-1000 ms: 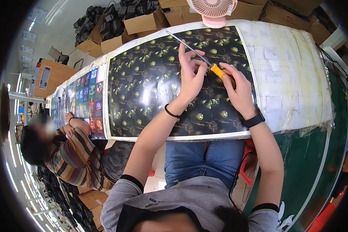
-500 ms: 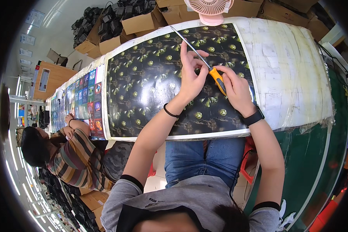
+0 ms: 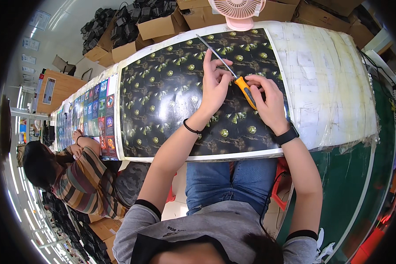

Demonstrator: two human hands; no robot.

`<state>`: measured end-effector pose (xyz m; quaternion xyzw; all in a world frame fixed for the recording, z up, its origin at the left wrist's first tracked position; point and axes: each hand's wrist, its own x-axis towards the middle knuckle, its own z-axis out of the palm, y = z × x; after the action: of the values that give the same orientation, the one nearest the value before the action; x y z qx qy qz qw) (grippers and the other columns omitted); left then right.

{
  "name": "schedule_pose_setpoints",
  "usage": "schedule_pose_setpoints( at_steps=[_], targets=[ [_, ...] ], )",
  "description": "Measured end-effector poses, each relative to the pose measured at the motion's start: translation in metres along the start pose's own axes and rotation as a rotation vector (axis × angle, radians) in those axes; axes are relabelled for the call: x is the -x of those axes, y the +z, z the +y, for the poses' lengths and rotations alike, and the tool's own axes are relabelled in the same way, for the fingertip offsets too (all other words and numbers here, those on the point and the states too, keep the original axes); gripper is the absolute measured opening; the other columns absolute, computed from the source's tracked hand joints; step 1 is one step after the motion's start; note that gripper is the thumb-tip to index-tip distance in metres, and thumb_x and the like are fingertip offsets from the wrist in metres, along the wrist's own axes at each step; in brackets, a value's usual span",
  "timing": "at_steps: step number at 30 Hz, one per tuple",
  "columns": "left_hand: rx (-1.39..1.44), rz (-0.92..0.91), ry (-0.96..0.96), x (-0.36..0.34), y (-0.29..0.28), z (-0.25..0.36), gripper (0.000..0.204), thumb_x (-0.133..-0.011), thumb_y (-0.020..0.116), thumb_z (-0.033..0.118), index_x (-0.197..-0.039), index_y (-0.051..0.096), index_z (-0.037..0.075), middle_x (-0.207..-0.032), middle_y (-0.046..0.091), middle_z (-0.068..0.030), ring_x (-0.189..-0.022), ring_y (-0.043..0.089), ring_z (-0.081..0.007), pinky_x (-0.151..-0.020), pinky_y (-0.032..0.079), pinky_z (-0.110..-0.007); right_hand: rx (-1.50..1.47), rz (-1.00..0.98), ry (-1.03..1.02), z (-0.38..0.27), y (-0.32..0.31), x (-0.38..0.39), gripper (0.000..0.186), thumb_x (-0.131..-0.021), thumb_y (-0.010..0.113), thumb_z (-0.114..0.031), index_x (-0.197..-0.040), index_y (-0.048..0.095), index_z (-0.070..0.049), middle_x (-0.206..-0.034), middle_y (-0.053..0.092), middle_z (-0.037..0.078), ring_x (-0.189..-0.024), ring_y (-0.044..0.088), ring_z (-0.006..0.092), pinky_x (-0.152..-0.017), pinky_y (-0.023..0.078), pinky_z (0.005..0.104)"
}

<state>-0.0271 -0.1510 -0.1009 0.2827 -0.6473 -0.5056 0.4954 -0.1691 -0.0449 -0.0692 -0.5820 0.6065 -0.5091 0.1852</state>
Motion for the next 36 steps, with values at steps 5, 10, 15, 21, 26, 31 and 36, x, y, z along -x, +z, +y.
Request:
schedule_pose_setpoints(
  at_steps=[5, 10, 15, 21, 26, 31, 36],
  targets=[
    [0.039, 0.011, -0.045, -0.001, 0.000, 0.000, 0.083, -0.084, 0.054, -0.008, -0.153, 0.010, 0.006, -0.114, 0.058, -0.0124, -0.078, 0.061, -0.0125, -0.074, 0.052, -0.027, 0.117, 0.027, -0.061, 0.005, -0.003, 0.000, 0.014, -0.089, 0.061, -0.005, -0.102, 0.066, -0.004, -0.095, 0.067, 0.008, -0.087, 0.062, 0.0213, -0.075, 0.050, 0.0310],
    [0.038, 0.044, -0.003, -0.001, -0.001, 0.003, 0.079, -0.087, 0.055, -0.006, -0.153, 0.014, 0.005, -0.116, 0.056, -0.0118, -0.079, 0.060, -0.0118, -0.074, 0.052, -0.027, 0.155, 0.009, -0.032, 0.004, -0.001, -0.001, 0.014, -0.087, 0.063, -0.005, -0.101, 0.066, -0.005, -0.093, 0.066, 0.008, -0.082, 0.062, 0.0228, -0.075, 0.050, 0.0319],
    [0.078, 0.041, -0.022, -0.002, -0.001, 0.011, 0.080, -0.088, 0.056, -0.005, -0.154, 0.013, 0.005, -0.117, 0.056, -0.0118, -0.081, 0.060, -0.0114, -0.074, 0.052, -0.026, 0.080, -0.036, 0.040, 0.006, 0.001, -0.001, 0.018, -0.093, 0.061, -0.014, -0.106, 0.069, -0.004, -0.086, 0.068, 0.010, -0.074, 0.064, 0.0248, -0.074, 0.050, 0.0329],
    [0.107, 0.080, 0.100, -0.003, 0.000, 0.019, 0.075, -0.087, 0.056, -0.007, -0.154, 0.024, 0.005, -0.120, 0.056, -0.0102, -0.082, 0.059, -0.0094, -0.076, 0.051, -0.025, 0.192, -0.249, -0.002, 0.012, -0.006, -0.002, 0.028, -0.097, 0.056, -0.027, -0.110, 0.068, -0.004, -0.083, 0.069, 0.014, -0.081, 0.066, 0.0264, -0.073, 0.050, 0.0344],
    [0.086, -0.086, 0.069, -0.006, -0.001, 0.021, 0.063, -0.091, 0.054, -0.001, -0.151, 0.033, 0.004, -0.133, 0.055, -0.0112, -0.091, 0.059, -0.0105, -0.081, 0.050, -0.025, -0.039, -0.244, 0.150, 0.007, -0.006, -0.003, 0.028, -0.100, 0.054, -0.025, -0.114, 0.065, -0.003, -0.085, 0.069, 0.012, -0.083, 0.066, 0.0198, -0.076, 0.048, 0.0290],
    [0.192, -0.377, -0.077, -0.002, 0.002, 0.015, 0.062, -0.090, 0.057, 0.001, -0.149, 0.036, 0.005, -0.131, 0.057, -0.0122, -0.098, 0.059, -0.0142, -0.087, 0.050, -0.028, -0.325, -0.070, 0.199, 0.027, -0.004, -0.003, 0.031, -0.103, 0.051, -0.023, -0.122, 0.057, 0.000, -0.096, 0.066, 0.005, -0.089, 0.060, 0.0080, -0.079, 0.047, 0.0239],
    [0.144, -0.434, -0.085, 0.002, 0.005, 0.021, 0.070, -0.085, 0.061, 0.000, -0.150, 0.035, 0.007, -0.124, 0.061, -0.0123, -0.093, 0.062, -0.0165, -0.085, 0.052, -0.031, -0.288, -0.014, 0.149, 0.024, -0.002, -0.001, 0.031, -0.102, 0.053, -0.023, -0.122, 0.058, 0.000, -0.098, 0.067, 0.006, -0.086, 0.061, 0.0095, -0.077, 0.049, 0.0249]
  ],
)
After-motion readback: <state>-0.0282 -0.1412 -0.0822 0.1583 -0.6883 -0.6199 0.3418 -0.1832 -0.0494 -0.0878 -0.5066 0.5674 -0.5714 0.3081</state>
